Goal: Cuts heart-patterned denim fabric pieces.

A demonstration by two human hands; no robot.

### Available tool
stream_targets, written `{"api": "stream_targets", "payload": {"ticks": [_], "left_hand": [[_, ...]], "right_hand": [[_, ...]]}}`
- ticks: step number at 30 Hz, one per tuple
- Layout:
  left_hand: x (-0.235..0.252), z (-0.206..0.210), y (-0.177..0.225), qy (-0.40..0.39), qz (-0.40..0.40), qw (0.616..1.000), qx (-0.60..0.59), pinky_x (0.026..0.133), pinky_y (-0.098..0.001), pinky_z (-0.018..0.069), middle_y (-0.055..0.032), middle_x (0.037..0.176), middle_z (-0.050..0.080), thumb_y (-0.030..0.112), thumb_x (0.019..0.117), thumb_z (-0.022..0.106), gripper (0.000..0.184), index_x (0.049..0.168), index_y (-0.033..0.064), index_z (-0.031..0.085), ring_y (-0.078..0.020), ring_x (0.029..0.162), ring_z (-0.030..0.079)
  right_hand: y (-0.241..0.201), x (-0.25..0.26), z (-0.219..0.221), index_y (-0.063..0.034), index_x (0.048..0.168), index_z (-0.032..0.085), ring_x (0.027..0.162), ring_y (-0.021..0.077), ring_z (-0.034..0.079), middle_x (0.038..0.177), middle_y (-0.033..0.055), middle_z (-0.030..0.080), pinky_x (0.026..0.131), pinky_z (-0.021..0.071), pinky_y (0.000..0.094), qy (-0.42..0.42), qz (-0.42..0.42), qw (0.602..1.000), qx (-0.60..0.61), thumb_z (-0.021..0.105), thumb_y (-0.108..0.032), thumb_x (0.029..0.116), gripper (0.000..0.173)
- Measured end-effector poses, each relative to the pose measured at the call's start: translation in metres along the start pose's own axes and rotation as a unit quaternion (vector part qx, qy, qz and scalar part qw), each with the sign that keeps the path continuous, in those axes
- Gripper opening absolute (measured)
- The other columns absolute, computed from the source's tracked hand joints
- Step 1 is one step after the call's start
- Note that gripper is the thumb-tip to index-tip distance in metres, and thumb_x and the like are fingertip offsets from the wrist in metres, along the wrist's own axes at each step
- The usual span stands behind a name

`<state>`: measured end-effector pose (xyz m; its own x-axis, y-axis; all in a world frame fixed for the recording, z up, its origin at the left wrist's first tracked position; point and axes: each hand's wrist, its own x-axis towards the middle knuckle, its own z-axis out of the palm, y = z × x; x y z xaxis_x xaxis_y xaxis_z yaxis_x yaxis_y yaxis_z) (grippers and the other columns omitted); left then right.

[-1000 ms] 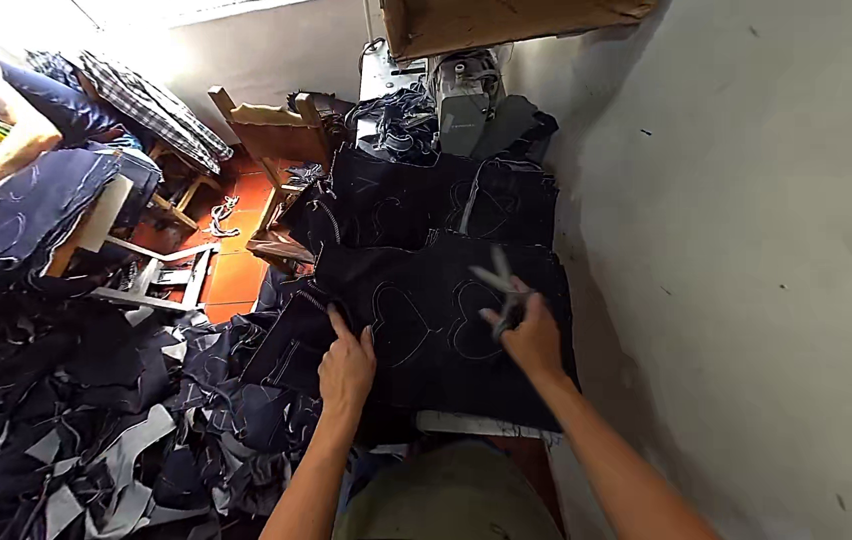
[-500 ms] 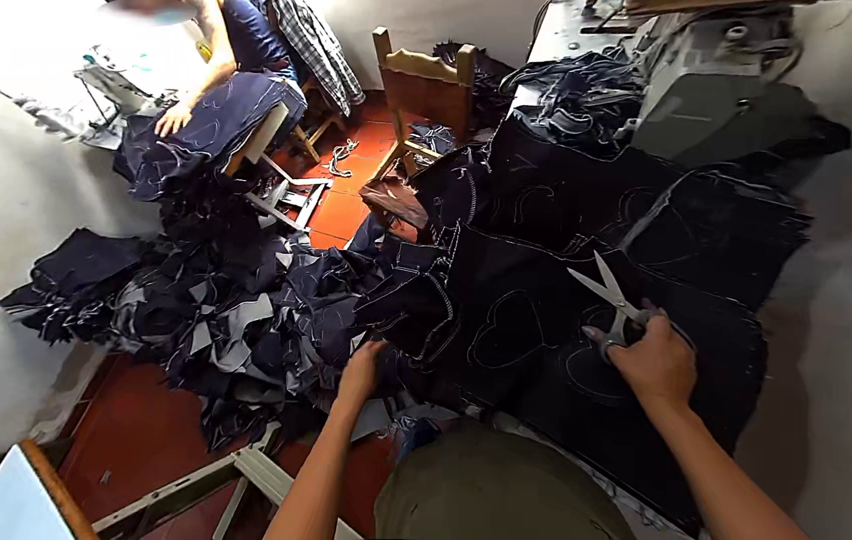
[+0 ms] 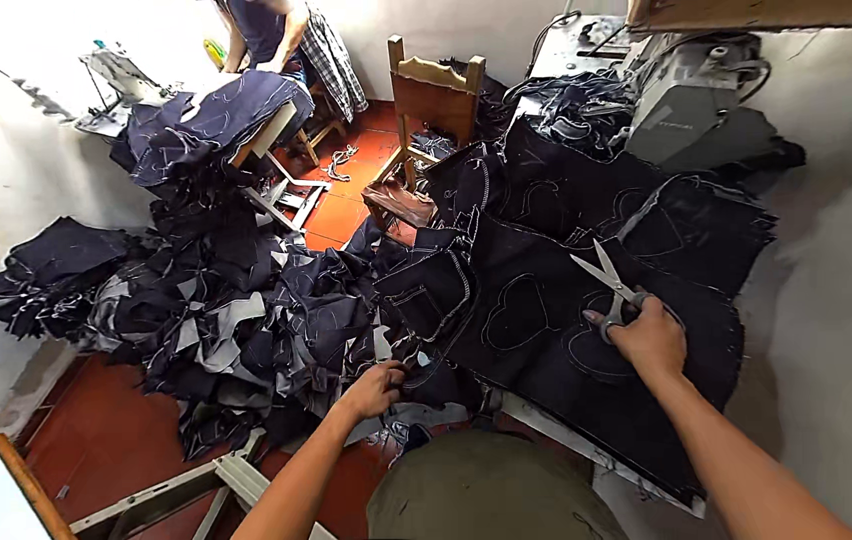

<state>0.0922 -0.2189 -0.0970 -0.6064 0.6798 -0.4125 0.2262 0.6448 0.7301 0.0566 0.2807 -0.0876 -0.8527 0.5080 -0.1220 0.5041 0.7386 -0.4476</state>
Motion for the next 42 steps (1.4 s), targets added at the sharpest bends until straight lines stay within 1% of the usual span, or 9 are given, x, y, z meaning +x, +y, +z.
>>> {"api": "stream_targets", "payload": {"ticks": [3,5,8,12,26,31,36,40,42], "left_hand": [[-0.019,-0.004,0.027,0.082,0.039,0.996,-0.019,0.085,-0.0498,0.0505,-0.0222,0.088,0.065,0.016,0.0879,0.055,0.026,0.073,-0.0054,0.058,-0.0348,0.091,0.065],[-0.029,-0.012,0.045,0.121,-0.010,0.992,-0.035,0.075,-0.0508,0.0500,-0.0181,0.083,0.061,0.025,0.0822,0.063,0.029,0.086,-0.0034,0.059,-0.0319,0.081,0.062],[-0.036,-0.029,0.063,0.095,-0.057,0.994,-0.014,0.086,-0.0533,0.0561,-0.0158,0.098,0.071,0.042,0.0884,0.074,0.057,0.130,0.0060,0.061,-0.0306,0.091,0.070],[-0.030,-0.052,0.079,0.013,-0.051,0.997,0.057,0.095,-0.0576,0.0528,-0.0186,0.105,0.074,0.031,0.0960,0.066,0.035,0.119,0.0053,0.071,-0.0345,0.102,0.071],[-0.033,-0.075,0.092,-0.100,-0.067,0.985,0.125,0.089,-0.0610,0.0499,-0.0243,0.096,0.069,0.030,0.0978,0.067,0.035,0.104,-0.0045,0.067,-0.0399,0.096,0.067],[-0.110,-0.077,0.124,0.084,0.062,0.980,-0.167,0.072,-0.0314,0.0545,0.0017,0.079,0.067,0.031,0.0973,0.065,0.025,0.090,0.0079,0.071,-0.0061,0.075,0.064],[-0.160,-0.136,0.214,0.175,0.221,0.900,-0.332,0.084,-0.0192,0.0578,0.0139,0.105,0.076,0.040,0.0997,0.057,0.027,0.116,0.0289,0.075,0.0047,0.095,0.069],[-0.185,-0.186,0.244,0.310,0.216,0.926,-0.008,0.087,-0.0090,0.0493,0.0193,0.100,0.071,0.045,0.1081,0.046,0.030,0.111,0.0267,0.070,0.0144,0.098,0.062],[-0.177,-0.191,0.231,0.370,0.187,0.889,0.192,0.075,-0.0203,0.0482,-0.0033,0.074,0.062,0.047,0.1090,0.041,0.049,0.090,0.0059,0.061,0.0004,0.079,0.061]], "right_hand": [[-0.017,0.000,-0.033,0.0067,0.114,0.067,0.099,0.0562,0.065,0.103,0.0355,0.067,0.086,0.0468,0.0740,0.022,-0.041,0.999,0.017,0.091,-0.024,0.0789,0.053],[-0.038,-0.012,-0.067,0.0054,0.107,0.069,0.086,0.0504,0.067,0.091,0.0304,0.069,0.078,0.0495,0.0714,-0.042,-0.105,0.992,0.048,0.091,-0.024,0.0795,0.045],[-0.075,-0.070,-0.096,-0.0030,0.102,0.068,0.070,0.0233,0.070,0.078,0.0087,0.070,0.070,0.0605,0.0475,-0.417,-0.147,0.893,0.090,0.073,-0.041,0.0906,0.040],[-0.106,-0.122,-0.070,0.0014,0.109,0.062,0.076,0.0244,0.068,0.082,0.0117,0.068,0.078,0.0560,0.0470,-0.673,-0.140,0.725,-0.049,0.049,-0.066,0.0988,0.070],[-0.113,-0.117,-0.030,-0.0037,0.091,0.066,0.059,0.0130,0.060,0.068,0.0027,0.062,0.062,0.0529,0.0352,-0.550,-0.252,0.796,-0.006,0.079,-0.051,0.0869,0.049],[-0.066,-0.143,-0.040,-0.0100,0.134,0.056,0.119,0.0189,0.061,0.130,0.0054,0.066,0.102,0.0500,0.0425,-0.454,-0.233,0.837,0.197,0.087,-0.066,0.0582,0.099],[-0.071,-0.188,-0.008,0.0000,0.134,0.053,0.109,0.0044,0.066,0.121,0.0003,0.070,0.097,0.0555,0.0265,-0.315,-0.161,0.821,0.448,0.094,-0.046,0.0573,0.099],[-0.114,-0.191,-0.041,-0.0106,0.110,0.070,0.088,0.0070,0.073,0.096,-0.0030,0.077,0.081,0.0620,0.0275,-0.179,-0.138,0.717,0.660,0.089,-0.019,0.0744,0.042],[-0.086,-0.175,-0.092,-0.0242,0.110,0.074,0.088,0.0016,0.071,0.098,-0.0103,0.076,0.080,0.0610,0.0234,-0.132,-0.155,0.732,0.650,0.090,-0.035,0.0740,0.040]]}}
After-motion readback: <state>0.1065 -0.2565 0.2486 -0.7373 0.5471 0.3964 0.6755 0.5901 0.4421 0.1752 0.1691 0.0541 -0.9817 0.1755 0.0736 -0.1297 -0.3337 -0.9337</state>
